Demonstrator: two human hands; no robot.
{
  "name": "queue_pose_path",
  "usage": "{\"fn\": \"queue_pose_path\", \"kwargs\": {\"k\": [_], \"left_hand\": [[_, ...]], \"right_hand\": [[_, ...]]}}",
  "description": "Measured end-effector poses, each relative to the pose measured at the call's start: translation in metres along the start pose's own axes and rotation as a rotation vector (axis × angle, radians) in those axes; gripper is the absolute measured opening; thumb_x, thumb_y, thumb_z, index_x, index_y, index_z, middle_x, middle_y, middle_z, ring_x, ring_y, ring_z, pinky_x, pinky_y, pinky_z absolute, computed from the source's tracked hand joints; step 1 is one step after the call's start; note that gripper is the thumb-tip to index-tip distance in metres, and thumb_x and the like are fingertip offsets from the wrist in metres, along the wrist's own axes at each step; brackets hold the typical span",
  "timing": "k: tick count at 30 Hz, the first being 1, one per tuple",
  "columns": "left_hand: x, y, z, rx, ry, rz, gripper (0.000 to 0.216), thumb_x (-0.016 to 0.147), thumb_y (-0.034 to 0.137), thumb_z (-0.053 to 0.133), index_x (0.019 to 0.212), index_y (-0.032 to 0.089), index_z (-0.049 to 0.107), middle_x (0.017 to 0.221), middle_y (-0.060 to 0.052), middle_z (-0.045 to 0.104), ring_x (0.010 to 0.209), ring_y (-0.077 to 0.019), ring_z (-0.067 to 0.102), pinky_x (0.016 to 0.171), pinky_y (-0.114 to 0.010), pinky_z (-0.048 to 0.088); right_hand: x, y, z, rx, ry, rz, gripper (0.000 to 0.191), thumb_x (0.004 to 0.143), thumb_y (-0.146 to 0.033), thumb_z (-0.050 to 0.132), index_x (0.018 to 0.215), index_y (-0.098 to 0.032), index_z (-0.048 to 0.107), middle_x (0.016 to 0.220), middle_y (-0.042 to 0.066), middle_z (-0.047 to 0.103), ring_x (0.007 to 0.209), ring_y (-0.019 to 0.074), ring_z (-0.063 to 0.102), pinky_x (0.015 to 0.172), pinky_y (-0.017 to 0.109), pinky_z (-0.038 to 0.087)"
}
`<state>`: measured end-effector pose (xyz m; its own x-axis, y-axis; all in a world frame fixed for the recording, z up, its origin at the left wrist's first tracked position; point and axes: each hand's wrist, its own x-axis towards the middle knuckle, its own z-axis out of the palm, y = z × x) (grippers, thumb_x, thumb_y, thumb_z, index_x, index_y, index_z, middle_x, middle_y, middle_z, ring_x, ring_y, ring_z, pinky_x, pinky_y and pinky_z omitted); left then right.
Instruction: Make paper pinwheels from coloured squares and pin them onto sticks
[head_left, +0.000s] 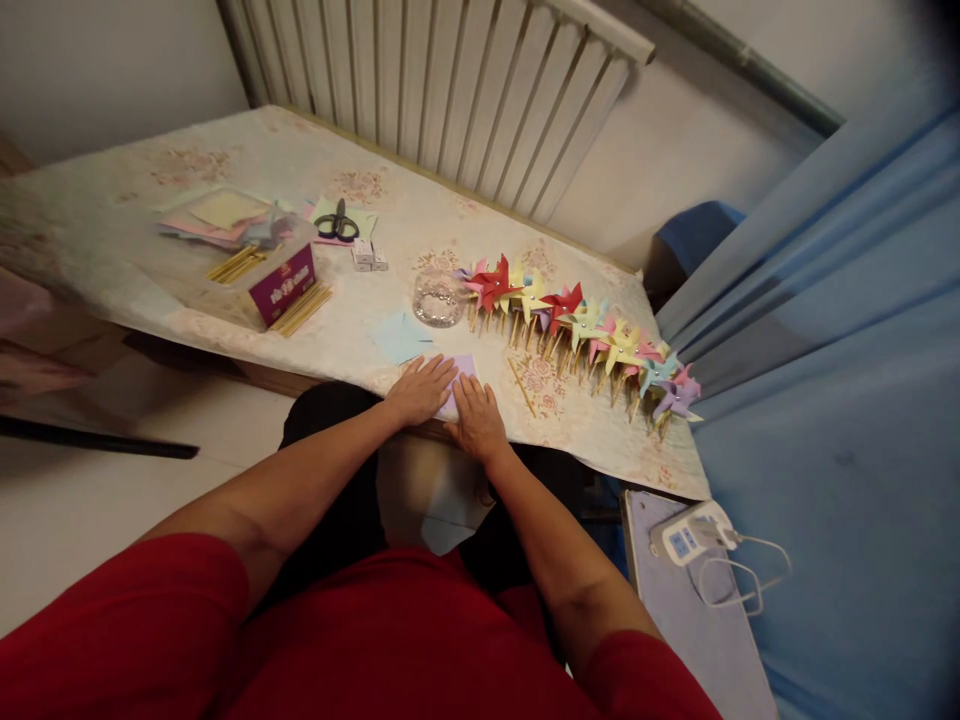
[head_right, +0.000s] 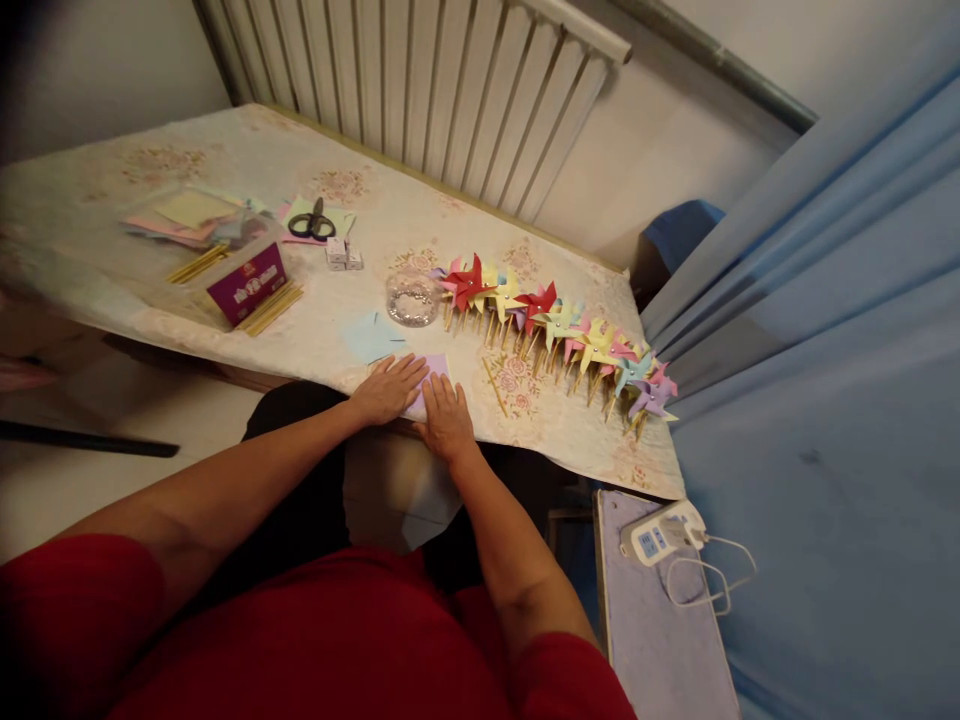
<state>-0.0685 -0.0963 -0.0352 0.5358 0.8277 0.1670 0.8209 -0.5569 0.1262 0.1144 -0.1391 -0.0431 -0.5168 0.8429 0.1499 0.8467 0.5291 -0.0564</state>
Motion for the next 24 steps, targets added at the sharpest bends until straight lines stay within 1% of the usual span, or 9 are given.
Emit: {"fn": "queue_pose_path", "kwargs": {"k": [5,10,13,20,24], "left_hand": [[0.0,-0.0004,0.0021,-0.007,0.0,0.003,0.055,0.101,0.033,0.029,0.15,0.016,0.044,0.161,-0.009,0.037,0.15,-0.0282,0.03,0.122,-0.052,0.021],[0.0,-0.0005,0.0033,0.004,-0.006,0.0,0.055,0.101,0.032,0.027,0.151,0.016,0.043,0.161,-0.008,0.036,0.15,-0.028,0.028,0.122,-0.051,0.019],[-0.0005,0.0003,0.0009,0.004,-0.015,-0.001,0.055,0.101,0.033,0.027,0.151,0.017,0.042,0.162,-0.008,0.036,0.151,-0.0278,0.028,0.123,-0.051,0.018],[-0.001,0.0026,-0.0057,-0.023,-0.036,-0.01,0.055,0.101,0.032,0.028,0.151,0.017,0.042,0.161,-0.009,0.036,0.151,-0.0281,0.027,0.122,-0.052,0.018],[-0.0011,0.0026,-0.0064,-0.036,-0.034,-0.015,0.054,0.1,0.033,0.029,0.151,0.019,0.043,0.161,-0.008,0.036,0.151,-0.0279,0.026,0.122,-0.052,0.018]], "right_hand": [[-0.0007,-0.0006,-0.0011,-0.005,0.002,0.004,0.084,0.088,-0.041,0.065,0.155,-0.007,0.028,0.164,0.02,0.023,0.153,0.0339,0.016,0.123,0.055,0.012],[-0.0006,-0.0005,-0.0003,-0.004,0.0,0.009,0.084,0.088,-0.042,0.065,0.155,-0.006,0.028,0.164,0.02,0.023,0.153,0.034,0.017,0.123,0.055,0.012],[-0.0002,-0.0005,0.0002,0.0,-0.002,0.011,0.085,0.089,-0.044,0.064,0.155,-0.007,0.028,0.164,0.021,0.022,0.153,0.0335,0.016,0.123,0.054,0.011],[0.0,0.0017,0.002,0.0,-0.012,0.0,0.087,0.09,-0.057,0.059,0.154,-0.006,0.031,0.164,0.02,0.024,0.153,0.0345,0.016,0.123,0.055,0.011],[-0.0007,0.0021,-0.0005,0.009,-0.016,-0.008,0.083,0.092,-0.057,0.056,0.154,-0.007,0.032,0.163,0.02,0.024,0.153,0.0337,0.016,0.123,0.056,0.011]]}}
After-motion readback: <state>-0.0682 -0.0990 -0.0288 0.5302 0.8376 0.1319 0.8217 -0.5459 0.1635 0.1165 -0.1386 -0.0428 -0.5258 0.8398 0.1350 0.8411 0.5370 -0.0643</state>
